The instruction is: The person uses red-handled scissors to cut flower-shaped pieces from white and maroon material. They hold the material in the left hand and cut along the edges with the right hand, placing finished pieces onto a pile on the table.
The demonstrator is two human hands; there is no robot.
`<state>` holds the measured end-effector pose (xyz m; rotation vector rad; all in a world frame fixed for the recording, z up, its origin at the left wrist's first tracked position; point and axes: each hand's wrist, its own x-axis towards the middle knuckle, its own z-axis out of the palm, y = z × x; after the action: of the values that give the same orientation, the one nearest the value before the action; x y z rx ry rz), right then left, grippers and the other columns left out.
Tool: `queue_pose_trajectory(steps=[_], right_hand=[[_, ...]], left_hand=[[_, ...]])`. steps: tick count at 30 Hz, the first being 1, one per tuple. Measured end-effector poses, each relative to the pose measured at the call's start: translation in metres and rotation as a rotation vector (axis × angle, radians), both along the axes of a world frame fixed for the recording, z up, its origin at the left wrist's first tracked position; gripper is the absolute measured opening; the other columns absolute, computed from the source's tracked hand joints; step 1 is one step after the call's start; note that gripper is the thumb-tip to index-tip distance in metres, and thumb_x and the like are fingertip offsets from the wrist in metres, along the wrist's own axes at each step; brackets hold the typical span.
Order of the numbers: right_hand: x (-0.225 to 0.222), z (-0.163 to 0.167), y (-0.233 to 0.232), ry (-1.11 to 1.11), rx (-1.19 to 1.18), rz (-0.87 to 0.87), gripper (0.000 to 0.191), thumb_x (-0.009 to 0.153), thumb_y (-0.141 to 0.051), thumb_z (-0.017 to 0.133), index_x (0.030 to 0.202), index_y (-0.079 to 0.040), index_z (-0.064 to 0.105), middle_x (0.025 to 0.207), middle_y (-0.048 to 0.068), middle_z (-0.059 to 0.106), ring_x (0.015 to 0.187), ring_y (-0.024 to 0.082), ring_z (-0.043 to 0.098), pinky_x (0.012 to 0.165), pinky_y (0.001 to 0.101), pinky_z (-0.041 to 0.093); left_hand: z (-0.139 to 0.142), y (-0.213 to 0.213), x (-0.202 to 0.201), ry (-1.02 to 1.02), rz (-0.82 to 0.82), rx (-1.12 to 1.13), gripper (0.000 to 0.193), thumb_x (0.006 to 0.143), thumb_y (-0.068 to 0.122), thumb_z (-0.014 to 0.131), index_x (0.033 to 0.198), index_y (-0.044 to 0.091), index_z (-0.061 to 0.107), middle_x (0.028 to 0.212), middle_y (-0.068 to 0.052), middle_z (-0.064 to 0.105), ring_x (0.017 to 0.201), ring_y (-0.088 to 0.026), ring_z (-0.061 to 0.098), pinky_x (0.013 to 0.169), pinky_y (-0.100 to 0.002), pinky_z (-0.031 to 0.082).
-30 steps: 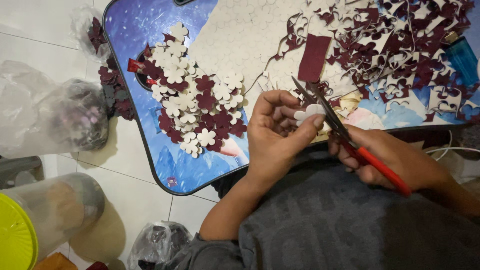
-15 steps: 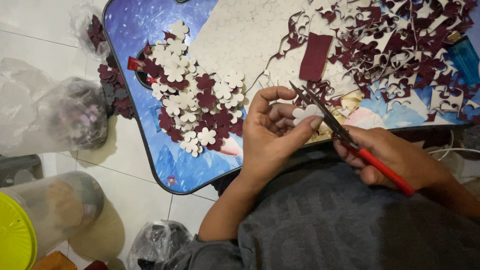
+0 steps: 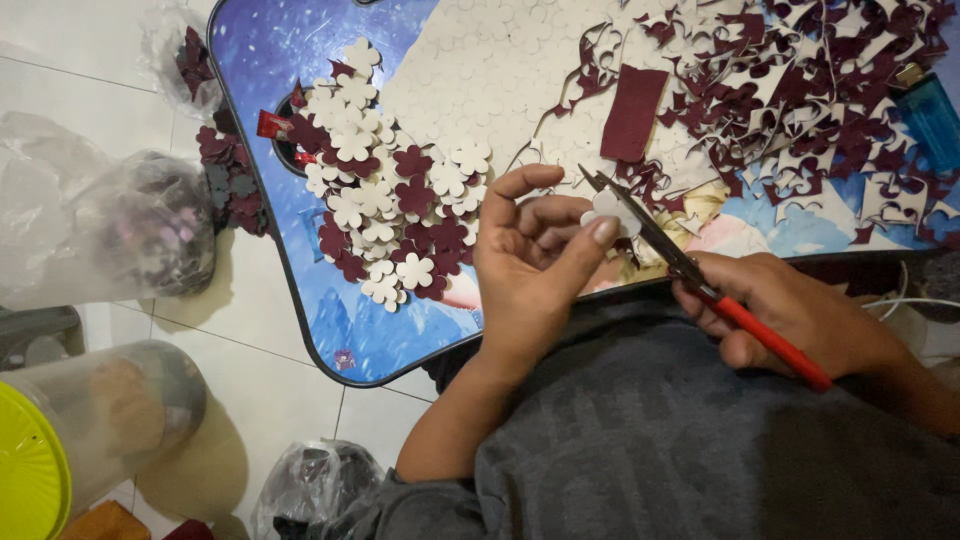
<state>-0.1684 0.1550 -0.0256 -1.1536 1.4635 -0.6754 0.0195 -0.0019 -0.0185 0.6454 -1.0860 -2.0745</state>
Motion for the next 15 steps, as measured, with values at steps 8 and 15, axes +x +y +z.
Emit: queue_pose_trajectory(steps=[8, 15], right_hand=[[0.004, 0.015, -0.007, 0.028, 0.08, 0.004, 0.105, 0.058, -0.097, 0.044, 0.112, -0.008, 0.06, 0.06, 0.001, 0.053, 0.053, 0.015, 0.049, 0.045, 0.0323, 0.045], [0.003, 0.017, -0.004, 0.049, 0.033, 0.013, 0.11, 0.059, -0.099, 0.04, 0.116, -0.007, 0.059, 0.062, 0.0, 0.052, 0.055, 0.014, 0.047, 0.048, 0.0332, 0.043]], left_hand=[[-0.001, 0.006, 0.001, 0.024, -0.067, -0.024, 0.052, 0.095, -0.007, 0.075, 0.139, 0.001, 0.047, 0.107, -0.01, 0.069, 0.1, -0.014, 0.071, 0.088, -0.025, 0.061], [0.004, 0.006, 0.004, 0.031, -0.115, -0.02, 0.055, 0.095, -0.009, 0.075, 0.141, -0.001, 0.046, 0.102, -0.011, 0.07, 0.096, -0.014, 0.072, 0.087, -0.025, 0.061]])
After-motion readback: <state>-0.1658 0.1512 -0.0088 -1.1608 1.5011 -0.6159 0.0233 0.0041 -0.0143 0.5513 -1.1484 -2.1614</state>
